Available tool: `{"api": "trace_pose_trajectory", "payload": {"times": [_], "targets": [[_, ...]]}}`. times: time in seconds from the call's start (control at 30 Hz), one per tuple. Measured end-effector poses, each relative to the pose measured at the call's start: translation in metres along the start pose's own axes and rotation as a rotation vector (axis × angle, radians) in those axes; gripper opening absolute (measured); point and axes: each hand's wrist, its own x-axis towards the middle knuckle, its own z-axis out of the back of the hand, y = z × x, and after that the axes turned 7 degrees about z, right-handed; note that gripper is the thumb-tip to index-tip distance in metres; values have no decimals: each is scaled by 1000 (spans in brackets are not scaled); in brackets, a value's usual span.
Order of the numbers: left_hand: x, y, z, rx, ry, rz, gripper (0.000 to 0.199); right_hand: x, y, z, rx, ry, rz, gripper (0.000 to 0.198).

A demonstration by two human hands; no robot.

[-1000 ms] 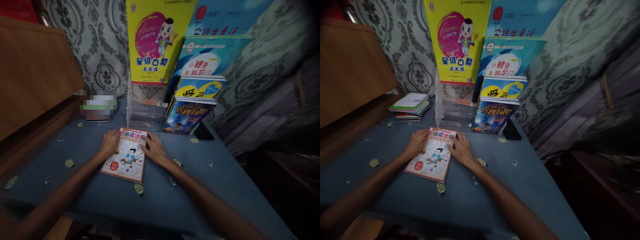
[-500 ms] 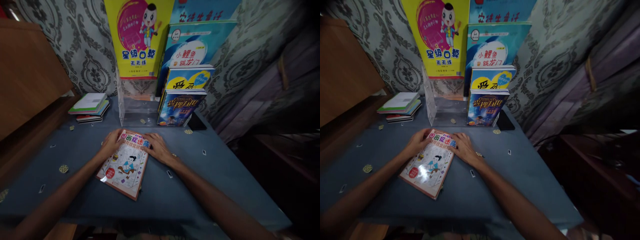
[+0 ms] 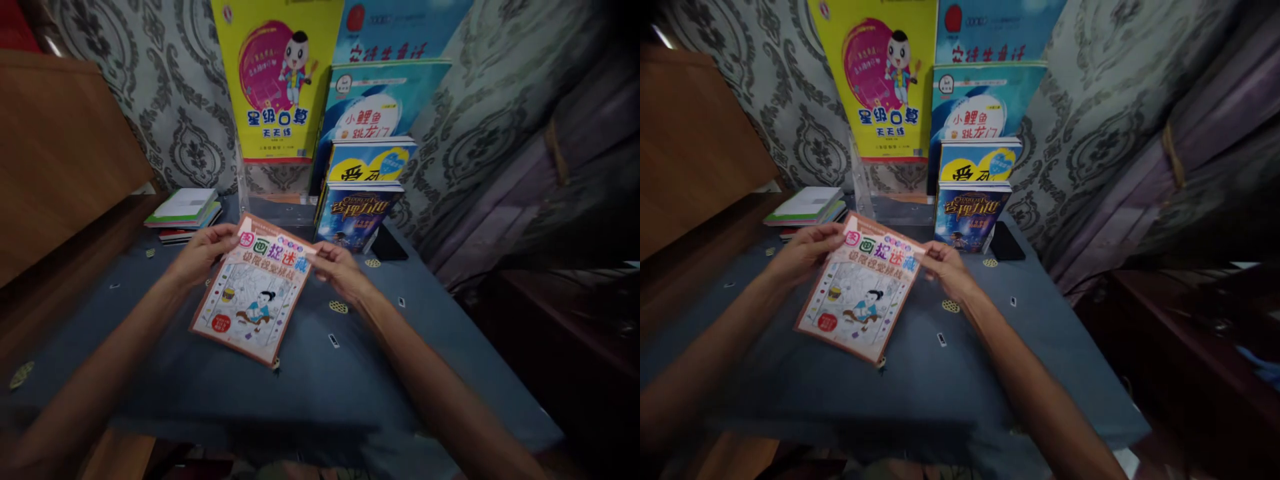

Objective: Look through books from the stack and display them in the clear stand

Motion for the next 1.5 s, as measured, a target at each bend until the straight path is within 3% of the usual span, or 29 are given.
{"api": "trace_pose_trajectory", "payload": {"times": [0.1, 0.2, 0.27, 0.37, 0.47, 0.6, 0.97, 1.23, 1.5], "targets": [[-18, -36, -1, 190, -96, -344, 32, -6, 55, 2, -58, -121, 360, 28], [-40, -52, 4, 356, -87, -525, 25, -31, 94, 1, -298, -153, 622, 18], [-55, -43, 10, 451, 12, -524, 19, -57, 97, 0, -427, -39, 692, 6], [-77, 2, 15, 615, 241, -469, 22, -95, 66, -2, -545, 264, 787, 15], [-98, 60, 15, 814, 299, -421, 26, -125, 23, -6, -671, 518, 704, 18], [-117, 102, 12, 1003, 257, -408, 42, -141, -3, -9, -753, 618, 524, 22], [-91, 96, -9, 1323, 23, -506, 34, -117, -7, -27, -776, 755, 563, 25], [-98, 100, -26, 1525, -63, -490, 32, -92, -15, -9, -653, 694, 568, 23], [-82, 93, -26, 1608, -127, -451, 26, -81, -29, -23, -658, 630, 626, 19]]}}
